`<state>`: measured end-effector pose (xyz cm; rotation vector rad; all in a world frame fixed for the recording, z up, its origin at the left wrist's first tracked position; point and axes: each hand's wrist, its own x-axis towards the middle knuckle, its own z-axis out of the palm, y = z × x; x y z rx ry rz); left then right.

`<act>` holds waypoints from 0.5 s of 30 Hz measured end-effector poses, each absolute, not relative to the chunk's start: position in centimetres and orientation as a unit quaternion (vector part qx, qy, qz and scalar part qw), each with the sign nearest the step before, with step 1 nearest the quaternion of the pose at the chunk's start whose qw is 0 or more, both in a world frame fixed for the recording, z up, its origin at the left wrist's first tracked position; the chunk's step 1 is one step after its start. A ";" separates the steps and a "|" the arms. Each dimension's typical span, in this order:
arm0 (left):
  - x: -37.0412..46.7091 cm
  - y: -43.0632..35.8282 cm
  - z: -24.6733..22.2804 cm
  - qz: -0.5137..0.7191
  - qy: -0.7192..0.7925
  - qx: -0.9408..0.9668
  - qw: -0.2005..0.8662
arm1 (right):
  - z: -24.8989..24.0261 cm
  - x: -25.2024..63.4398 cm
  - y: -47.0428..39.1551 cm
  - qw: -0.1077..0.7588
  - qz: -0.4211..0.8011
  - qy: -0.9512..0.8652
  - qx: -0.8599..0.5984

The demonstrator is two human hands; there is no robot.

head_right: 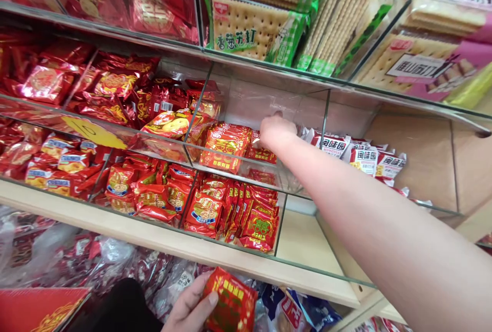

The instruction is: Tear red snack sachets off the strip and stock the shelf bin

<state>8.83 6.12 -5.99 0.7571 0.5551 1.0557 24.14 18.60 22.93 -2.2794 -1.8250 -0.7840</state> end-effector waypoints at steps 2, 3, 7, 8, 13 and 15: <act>8.6 6.6 -5.6 0.489 0.205 0.343 0.775 | 23.1 23.4 14.9 0.112 -0.310 -0.609 -0.721; 8.5 6.7 -5.5 0.494 0.194 0.341 0.776 | 22.4 23.1 12.5 0.154 -0.339 -0.622 -0.688; 8.2 6.7 -5.1 0.494 0.198 0.304 0.790 | 13.2 22.6 2.8 0.393 -0.283 -0.687 -0.542; 8.3 6.5 -5.1 0.491 0.196 0.303 0.793 | 9.7 22.8 1.1 0.410 -0.220 -0.694 -0.550; 9.0 5.4 -5.3 0.449 0.179 0.393 0.783 | -4.4 23.6 -0.8 0.543 0.196 -0.472 -0.666; 9.4 5.1 -5.7 0.425 0.184 0.439 0.770 | -6.2 23.6 -0.1 0.589 0.295 -0.378 -0.651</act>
